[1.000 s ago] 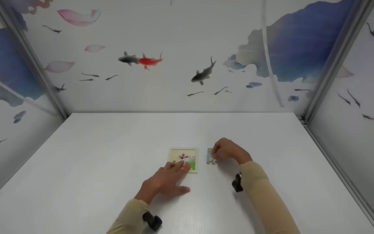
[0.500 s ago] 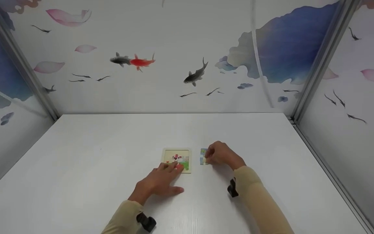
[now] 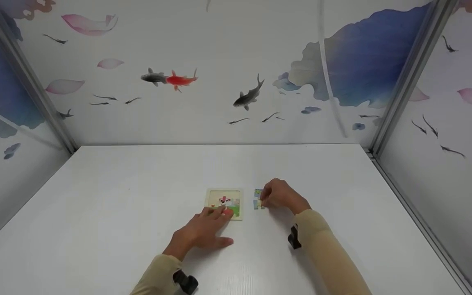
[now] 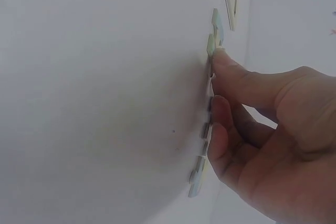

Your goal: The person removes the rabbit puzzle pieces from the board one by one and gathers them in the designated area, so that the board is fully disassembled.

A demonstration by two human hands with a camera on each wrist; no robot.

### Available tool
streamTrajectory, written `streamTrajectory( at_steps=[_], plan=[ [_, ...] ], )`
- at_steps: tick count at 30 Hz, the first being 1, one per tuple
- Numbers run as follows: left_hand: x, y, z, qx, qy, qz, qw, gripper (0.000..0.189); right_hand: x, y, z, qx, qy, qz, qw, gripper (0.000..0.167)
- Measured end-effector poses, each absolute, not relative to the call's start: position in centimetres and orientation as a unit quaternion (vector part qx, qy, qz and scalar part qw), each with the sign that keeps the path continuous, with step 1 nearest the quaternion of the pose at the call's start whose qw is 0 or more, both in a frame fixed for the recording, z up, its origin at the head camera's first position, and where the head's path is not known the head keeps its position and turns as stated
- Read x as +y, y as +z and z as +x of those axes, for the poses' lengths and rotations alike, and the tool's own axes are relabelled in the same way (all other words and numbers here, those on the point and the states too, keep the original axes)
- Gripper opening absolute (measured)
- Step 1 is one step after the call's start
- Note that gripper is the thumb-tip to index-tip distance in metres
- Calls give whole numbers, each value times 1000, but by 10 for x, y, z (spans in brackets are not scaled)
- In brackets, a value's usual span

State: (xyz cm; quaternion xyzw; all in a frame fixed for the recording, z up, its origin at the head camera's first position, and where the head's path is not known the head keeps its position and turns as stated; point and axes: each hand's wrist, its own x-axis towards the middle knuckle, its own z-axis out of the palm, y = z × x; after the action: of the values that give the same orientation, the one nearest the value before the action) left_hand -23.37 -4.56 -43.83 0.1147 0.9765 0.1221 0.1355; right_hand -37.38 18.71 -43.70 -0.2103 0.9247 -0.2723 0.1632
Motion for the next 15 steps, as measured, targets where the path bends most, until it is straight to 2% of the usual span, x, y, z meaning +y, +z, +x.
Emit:
streamTrajectory(
  at_steps=[15],
  plan=[
    [-46,-440,-234,976,131,109,138,77,191,-441,-373,931,-271,-181,162,9]
  ],
)
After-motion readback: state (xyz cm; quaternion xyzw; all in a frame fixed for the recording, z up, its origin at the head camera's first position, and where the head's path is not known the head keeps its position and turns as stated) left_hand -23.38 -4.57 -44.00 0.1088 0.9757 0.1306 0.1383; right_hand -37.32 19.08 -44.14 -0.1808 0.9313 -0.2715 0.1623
